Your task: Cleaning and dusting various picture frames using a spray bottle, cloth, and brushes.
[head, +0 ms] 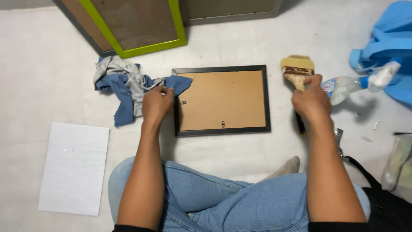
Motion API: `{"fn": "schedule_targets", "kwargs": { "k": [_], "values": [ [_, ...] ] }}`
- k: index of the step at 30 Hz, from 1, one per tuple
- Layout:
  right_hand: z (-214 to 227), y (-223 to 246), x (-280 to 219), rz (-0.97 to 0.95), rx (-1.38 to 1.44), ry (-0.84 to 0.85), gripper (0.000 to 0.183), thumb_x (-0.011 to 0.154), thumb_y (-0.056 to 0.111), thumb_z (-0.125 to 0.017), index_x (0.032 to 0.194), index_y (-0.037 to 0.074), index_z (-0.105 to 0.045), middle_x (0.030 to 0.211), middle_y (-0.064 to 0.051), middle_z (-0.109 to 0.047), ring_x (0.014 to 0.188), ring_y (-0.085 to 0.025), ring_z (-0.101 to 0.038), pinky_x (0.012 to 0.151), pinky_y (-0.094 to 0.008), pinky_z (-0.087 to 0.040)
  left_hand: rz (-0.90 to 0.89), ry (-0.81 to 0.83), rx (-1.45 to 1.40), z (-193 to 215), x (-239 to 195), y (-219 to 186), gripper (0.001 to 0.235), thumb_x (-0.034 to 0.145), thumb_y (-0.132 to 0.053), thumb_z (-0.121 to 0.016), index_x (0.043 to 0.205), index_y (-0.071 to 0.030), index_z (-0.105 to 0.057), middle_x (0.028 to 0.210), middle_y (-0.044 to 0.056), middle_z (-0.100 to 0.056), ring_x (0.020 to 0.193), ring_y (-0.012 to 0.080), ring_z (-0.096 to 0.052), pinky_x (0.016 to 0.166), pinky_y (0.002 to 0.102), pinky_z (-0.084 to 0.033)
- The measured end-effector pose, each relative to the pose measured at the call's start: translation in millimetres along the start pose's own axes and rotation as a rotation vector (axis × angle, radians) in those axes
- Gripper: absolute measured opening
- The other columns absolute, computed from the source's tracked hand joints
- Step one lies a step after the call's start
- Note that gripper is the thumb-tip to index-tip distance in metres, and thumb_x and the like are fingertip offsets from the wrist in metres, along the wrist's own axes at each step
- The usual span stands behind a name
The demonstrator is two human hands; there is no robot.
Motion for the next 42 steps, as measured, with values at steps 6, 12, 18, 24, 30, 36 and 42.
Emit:
{"fn": "schedule_targets", "kwargs": {
  "k": [6,12,18,24,30,36,42],
  "values": [
    [54.5,26.7,-47.5,0.030,0.568,-0.033,0.035,0.100,0.008,-0.035,0.111,0.016,-0.068,0.082,-0.005,-0.056,0.066,-0.012,-0.049,0.052,-0.029,-0.039,-0.051,-0.002,-0.111,-6.0,8.5,-1.5,0.061,0.094,-0.028,-0.057,0.143,0.007,-0.047,0.127,0.029,-0.063,0.113,0.0449,-0.063,0.096,0.049,-0.050],
    [69.8,48.6,-76.3,0.369,1.317,0.195,0.065,0.080,0.050,-0.070,0.131,0.010,-0.062,0.100,-0.005,-0.060,0.086,-0.009,-0.063,0.077,-0.018,-0.060,-0.167,-0.209,-0.166,6.7,-4.2,-17.4,0.086,0.091,-0.023,-0.070,0.153,0.011,-0.021,0.154,0.033,-0.038,0.142,0.0466,-0.040,0.116,0.052,-0.035],
    [16.0,78.0,-99.3,0.549,0.916,-0.036,0.017,0.103,0.014,-0.074,0.105,0.012,-0.057,0.094,-0.004,-0.063,0.067,-0.009,-0.058,0.054,-0.021,-0.053,-0.037,0.011,-0.025,-5.9,-4.5,-13.8,0.068,0.090,-0.036,-0.072,0.143,-0.001,-0.045,0.113,0.024,-0.064,0.101,0.0416,-0.066,0.087,0.051,-0.053],
    [-46.6,109.9,-149.4,0.767,0.820,0.302,0.031,0.083,0.011,-0.075,0.114,0.012,-0.079,0.090,-0.016,-0.080,0.075,-0.014,-0.061,0.068,-0.034,-0.054,-0.107,-0.029,0.008,-16.8,3.4,-6.4,0.078,0.087,-0.038,-0.077,0.151,-0.009,-0.043,0.126,0.025,-0.056,0.120,0.0514,-0.055,0.096,0.061,-0.048],
    [0.5,46.4,-68.1,0.370,0.376,0.052,0.019,0.085,0.016,-0.073,0.101,0.011,-0.082,0.075,-0.023,-0.070,0.064,-0.035,-0.068,0.065,-0.044,-0.056,-0.062,0.144,0.005,-9.0,-1.4,-8.1,0.080,0.089,-0.039,-0.072,0.154,-0.012,-0.036,0.129,0.027,-0.059,0.125,0.0506,-0.057,0.102,0.060,-0.046],
    [28.2,48.9,-97.4,0.449,0.734,-0.116,0.021,0.085,0.005,-0.069,0.102,0.010,-0.080,0.071,-0.019,-0.066,0.061,-0.025,-0.068,0.057,-0.038,-0.060,-0.075,0.210,0.006,-3.6,-8.6,-23.7,0.077,0.091,-0.039,-0.069,0.154,-0.012,-0.036,0.130,0.029,-0.061,0.125,0.0497,-0.058,0.102,0.061,-0.046],
    [-2.7,70.5,-97.8,0.555,0.475,0.238,0.027,0.078,0.019,-0.069,0.101,0.016,-0.083,0.092,-0.022,-0.078,0.090,-0.039,-0.073,0.078,-0.047,-0.054,-0.110,0.250,-0.005,10.2,-20.7,-34.9,0.076,0.092,-0.038,-0.068,0.155,-0.007,-0.039,0.133,0.032,-0.059,0.127,0.0515,-0.056,0.104,0.061,-0.043]
  ]
}}
Point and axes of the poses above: each hand's wrist, its own x-axis towards the middle knuckle, its own z-axis out of the back of the hand, y = z × x, the point moved 3 cm from there along x, towards the middle knuckle
